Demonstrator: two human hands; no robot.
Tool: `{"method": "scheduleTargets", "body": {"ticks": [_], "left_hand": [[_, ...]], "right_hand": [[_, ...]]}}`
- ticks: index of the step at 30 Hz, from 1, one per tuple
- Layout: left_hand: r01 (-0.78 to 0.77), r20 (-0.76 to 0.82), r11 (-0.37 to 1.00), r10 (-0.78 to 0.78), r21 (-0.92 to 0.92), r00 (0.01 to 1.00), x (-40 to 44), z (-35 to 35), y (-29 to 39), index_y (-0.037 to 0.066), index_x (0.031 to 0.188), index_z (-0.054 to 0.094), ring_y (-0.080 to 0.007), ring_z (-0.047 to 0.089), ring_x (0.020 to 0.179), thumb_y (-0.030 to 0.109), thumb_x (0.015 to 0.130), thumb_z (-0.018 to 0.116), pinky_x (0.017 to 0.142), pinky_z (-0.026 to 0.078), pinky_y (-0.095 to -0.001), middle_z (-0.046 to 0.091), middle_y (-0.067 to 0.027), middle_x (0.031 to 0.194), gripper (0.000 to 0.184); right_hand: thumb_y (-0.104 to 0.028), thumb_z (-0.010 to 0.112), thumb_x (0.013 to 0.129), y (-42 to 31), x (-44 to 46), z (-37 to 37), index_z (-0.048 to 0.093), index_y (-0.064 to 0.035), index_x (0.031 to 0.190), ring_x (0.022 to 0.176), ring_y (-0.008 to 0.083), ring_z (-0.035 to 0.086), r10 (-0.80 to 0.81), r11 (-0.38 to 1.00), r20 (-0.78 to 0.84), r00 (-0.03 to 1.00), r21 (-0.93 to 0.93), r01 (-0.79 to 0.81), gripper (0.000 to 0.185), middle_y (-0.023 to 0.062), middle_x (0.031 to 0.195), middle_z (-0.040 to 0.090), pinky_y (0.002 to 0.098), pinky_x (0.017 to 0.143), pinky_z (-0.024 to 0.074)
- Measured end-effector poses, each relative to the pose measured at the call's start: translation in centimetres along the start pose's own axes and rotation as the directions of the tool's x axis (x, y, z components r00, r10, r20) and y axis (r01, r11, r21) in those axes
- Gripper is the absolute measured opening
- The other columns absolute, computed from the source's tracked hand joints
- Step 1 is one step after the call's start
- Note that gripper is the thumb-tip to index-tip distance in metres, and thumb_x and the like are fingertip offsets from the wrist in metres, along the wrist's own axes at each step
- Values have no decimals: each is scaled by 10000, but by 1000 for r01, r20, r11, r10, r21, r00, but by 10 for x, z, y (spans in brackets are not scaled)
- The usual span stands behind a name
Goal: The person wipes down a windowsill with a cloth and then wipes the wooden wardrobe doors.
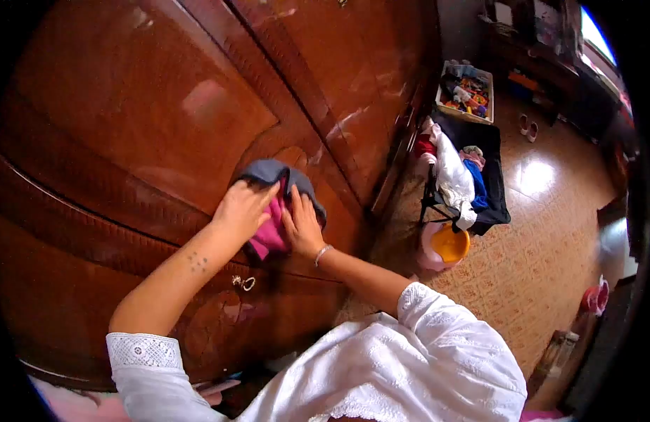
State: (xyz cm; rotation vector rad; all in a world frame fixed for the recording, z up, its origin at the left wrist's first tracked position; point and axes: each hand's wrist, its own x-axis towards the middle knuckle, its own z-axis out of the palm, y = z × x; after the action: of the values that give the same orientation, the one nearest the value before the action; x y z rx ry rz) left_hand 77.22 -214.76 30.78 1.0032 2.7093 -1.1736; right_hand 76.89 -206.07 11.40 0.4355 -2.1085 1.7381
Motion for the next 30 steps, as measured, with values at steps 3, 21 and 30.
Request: {"method": "scheduleTargets", "body": {"ticks": [3,21,30], "left_hand": [[85,-250,996,-79,14,965,36,-9,-37,33,1379,453,-206,549,1161,403,832,651,988,384,-366,601,-100,1251,689],[213,-303,969,-167,124,938,184,-80,-121,18,1405,423,-174,528,1187,433,842,633,968,396,-359,509,-85,1392,731],[704,-739,631,-293,327,606,199,-236,-291,41,1388,435,-271,533,1191,478,905,526,893,466,-437,328,-129,1524,657]], "right_hand": [[-250,449,984,-16,73,-20,233,1,1471,1121,407,447,-97,995,-133,986,8,99,589,247,1242,447,444,990,354],[-310,426,989,30,271,-75,281,-33,1477,1193,396,411,-166,984,-309,936,4,176,579,233,1273,464,489,1040,288],[-369,425,979,-143,527,-170,363,-197,1453,1160,364,493,-692,710,-398,602,-228,666,508,176,1251,542,512,1021,325]]}}
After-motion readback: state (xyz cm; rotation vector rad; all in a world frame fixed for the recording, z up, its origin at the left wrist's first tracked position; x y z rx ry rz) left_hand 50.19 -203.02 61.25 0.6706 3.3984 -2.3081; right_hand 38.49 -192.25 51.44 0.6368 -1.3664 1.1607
